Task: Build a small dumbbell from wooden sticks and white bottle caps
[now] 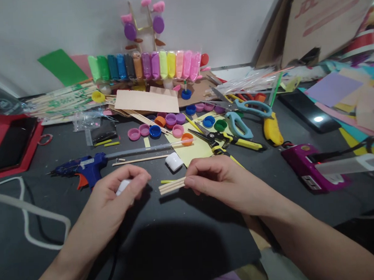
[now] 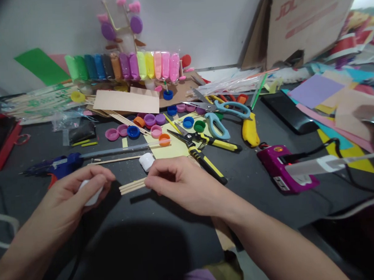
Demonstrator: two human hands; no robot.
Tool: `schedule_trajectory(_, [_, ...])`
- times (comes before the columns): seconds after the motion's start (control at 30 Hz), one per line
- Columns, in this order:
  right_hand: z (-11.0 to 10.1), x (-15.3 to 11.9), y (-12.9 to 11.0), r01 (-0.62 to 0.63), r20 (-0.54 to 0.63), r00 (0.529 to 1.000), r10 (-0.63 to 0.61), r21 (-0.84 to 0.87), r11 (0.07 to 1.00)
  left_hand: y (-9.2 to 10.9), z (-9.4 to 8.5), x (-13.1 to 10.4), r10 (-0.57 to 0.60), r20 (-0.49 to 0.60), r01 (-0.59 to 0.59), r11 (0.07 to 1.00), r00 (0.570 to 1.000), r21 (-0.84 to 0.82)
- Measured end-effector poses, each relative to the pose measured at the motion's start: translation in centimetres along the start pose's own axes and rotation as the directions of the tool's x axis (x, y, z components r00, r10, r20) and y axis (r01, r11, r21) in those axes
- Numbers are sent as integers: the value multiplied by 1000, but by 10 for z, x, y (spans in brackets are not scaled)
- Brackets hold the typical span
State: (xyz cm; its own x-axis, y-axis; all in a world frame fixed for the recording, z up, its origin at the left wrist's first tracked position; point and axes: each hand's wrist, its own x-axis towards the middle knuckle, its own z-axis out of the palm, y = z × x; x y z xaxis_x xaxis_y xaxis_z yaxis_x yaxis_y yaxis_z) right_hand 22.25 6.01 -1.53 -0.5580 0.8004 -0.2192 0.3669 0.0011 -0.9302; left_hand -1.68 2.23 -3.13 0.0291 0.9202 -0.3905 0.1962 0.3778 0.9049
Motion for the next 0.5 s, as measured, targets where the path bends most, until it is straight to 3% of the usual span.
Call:
schedule_trajectory(0.1, [3, 0, 2, -26, 48, 998, 33, -137, 990, 1, -1, 3, -8, -140, -15, 986, 990, -165])
schedule_trajectory(0.2, [8, 2, 2, -28, 101, 993, 66, -344, 939, 3, 0, 5, 11, -112, -46, 949, 994, -312])
schedule_trajectory(0.3, [9, 4, 2, -25, 39, 998, 53, -521, 853, 1, 1, 6, 44, -58, -62, 932, 997, -357])
schedule_trajectory(0.4, [6, 5, 6, -22, -147, 986, -81, -592, 806, -1, 4, 5, 97, -19, -98, 951, 995, -293])
schedule_trajectory(0.5, [4, 10, 15, 86, -232, 920, -316, -666, 740, -4, 8, 3, 151, -17, -151, 970, 988, -188])
